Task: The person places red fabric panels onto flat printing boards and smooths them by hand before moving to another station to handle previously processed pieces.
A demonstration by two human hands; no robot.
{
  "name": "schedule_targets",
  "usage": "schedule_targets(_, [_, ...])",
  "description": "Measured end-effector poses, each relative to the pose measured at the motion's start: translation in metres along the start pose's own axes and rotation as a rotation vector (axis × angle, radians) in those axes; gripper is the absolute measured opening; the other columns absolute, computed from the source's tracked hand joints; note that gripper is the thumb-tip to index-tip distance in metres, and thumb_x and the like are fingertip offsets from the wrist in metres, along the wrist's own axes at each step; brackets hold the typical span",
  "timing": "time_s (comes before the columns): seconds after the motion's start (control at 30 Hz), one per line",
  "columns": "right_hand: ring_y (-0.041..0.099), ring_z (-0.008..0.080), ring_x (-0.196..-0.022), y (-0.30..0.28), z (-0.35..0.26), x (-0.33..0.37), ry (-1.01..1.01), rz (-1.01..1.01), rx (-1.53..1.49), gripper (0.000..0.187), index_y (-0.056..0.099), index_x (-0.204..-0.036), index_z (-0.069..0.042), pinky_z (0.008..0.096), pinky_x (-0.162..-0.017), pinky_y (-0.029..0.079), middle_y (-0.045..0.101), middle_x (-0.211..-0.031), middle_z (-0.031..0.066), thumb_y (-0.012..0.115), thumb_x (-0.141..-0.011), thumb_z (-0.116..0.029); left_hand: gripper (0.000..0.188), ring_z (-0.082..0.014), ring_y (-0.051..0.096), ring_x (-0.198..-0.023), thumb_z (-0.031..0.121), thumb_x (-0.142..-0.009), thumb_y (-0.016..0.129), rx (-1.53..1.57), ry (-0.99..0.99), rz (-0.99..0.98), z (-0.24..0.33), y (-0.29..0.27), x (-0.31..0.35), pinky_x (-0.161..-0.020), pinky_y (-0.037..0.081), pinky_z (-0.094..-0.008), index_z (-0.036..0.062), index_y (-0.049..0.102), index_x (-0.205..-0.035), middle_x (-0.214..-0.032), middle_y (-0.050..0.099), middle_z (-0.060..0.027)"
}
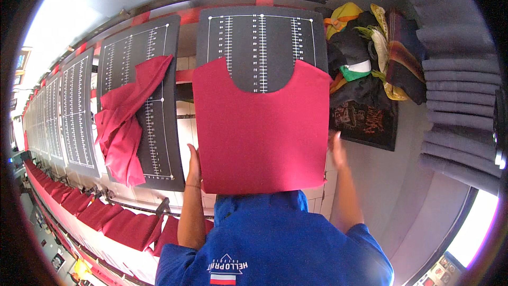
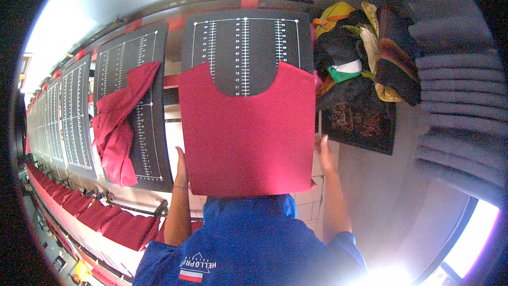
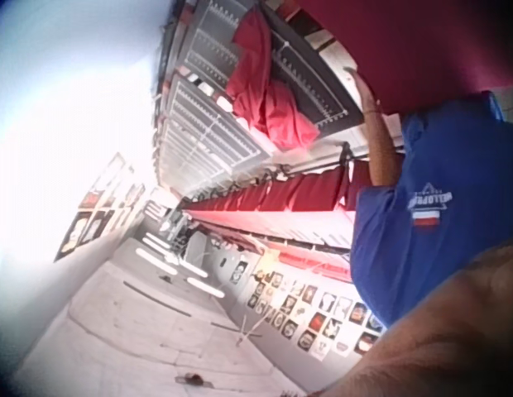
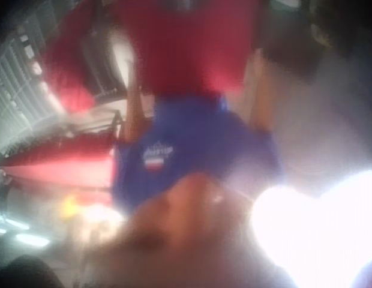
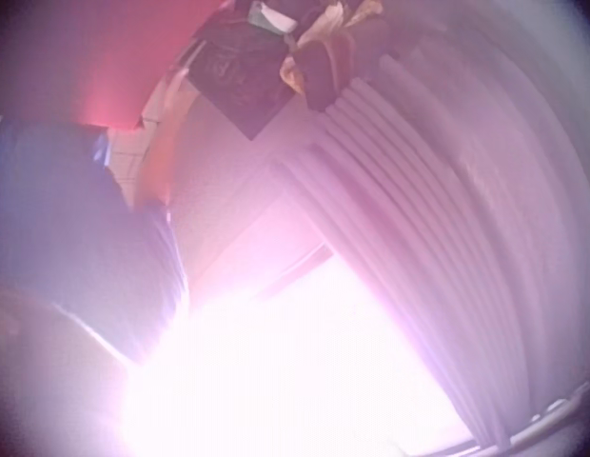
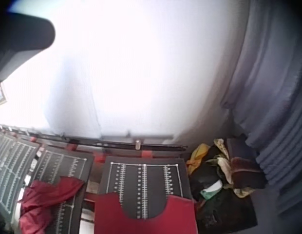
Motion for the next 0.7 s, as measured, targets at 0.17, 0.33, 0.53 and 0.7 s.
schedule_targets(0.17, [0.059,0.0253,-0.119,0.015,0.094,0.094,0.272,-0.196,-0.464,0.062,0.053,-0.135,-0.001,0.0419,-0.1,0.049,0.059,-0.133,0.0151,0.042,-0.102,-0.053,0.047,-0.0222,0.065,-0.104,0.041,-0.105,0.047,0.18,0.077,0.065,-0.041,-0.034,0.029,-0.092,0.054,-0.0383,0.0015,0.057,-0.127,-0.118,0.066,-0.012])
schedule_targets(0.33, [0.067,0.0181,-0.101,0.007,0.09,0.101,0.174,-0.094,-0.618,0.035,0.06,-0.122,-0.003,0.0344,-0.088,0.054,0.069,-0.114,0.0081,0.048,-0.104,-0.03,0.048,-0.0213,0.065,-0.103,0.043,-0.103,0.05,0.216,0.218,0.159,-0.03,-0.06,0.016,-0.092,0.052,-0.0364,-0.0005,0.057,-0.124,-0.116,0.066,-0.0125])
schedule_targets(0.53, [0.066,0.0203,-0.106,0.013,0.077,0.111,0.247,-0.072,-0.657,0.034,0.06,-0.124,0.0,0.037,-0.092,0.053,0.069,-0.116,0.0102,0.05,-0.103,-0.025,0.051,-0.0217,0.064,-0.104,0.046,-0.103,0.05,0.164,0.297,0.276,-0.02,-0.061,0.017,-0.092,0.051,-0.0368,-0.0002,0.056,-0.125,-0.117,0.065,-0.0132])
schedule_targets(0.7, [0.065,0.0207,-0.106,0.006,0.089,0.107,0.222,-0.102,-0.596,0.033,0.06,-0.123,0.0,0.0379,-0.092,0.052,0.069,-0.114,0.0103,0.051,-0.102,-0.024,0.047,-0.0207,0.065,-0.101,0.045,-0.102,0.052,0.152,0.296,0.269,-0.022,-0.064,0.016,-0.088,0.053,-0.0361,0.0012,0.056,-0.119,-0.114,0.065,-0.0122])
Point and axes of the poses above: each hand's wrist, its own x-axis away from the middle knuckle, its own y-axis out of the palm, z = x × y, the point moved 6 cm from there along -x, towards the middle knuckle
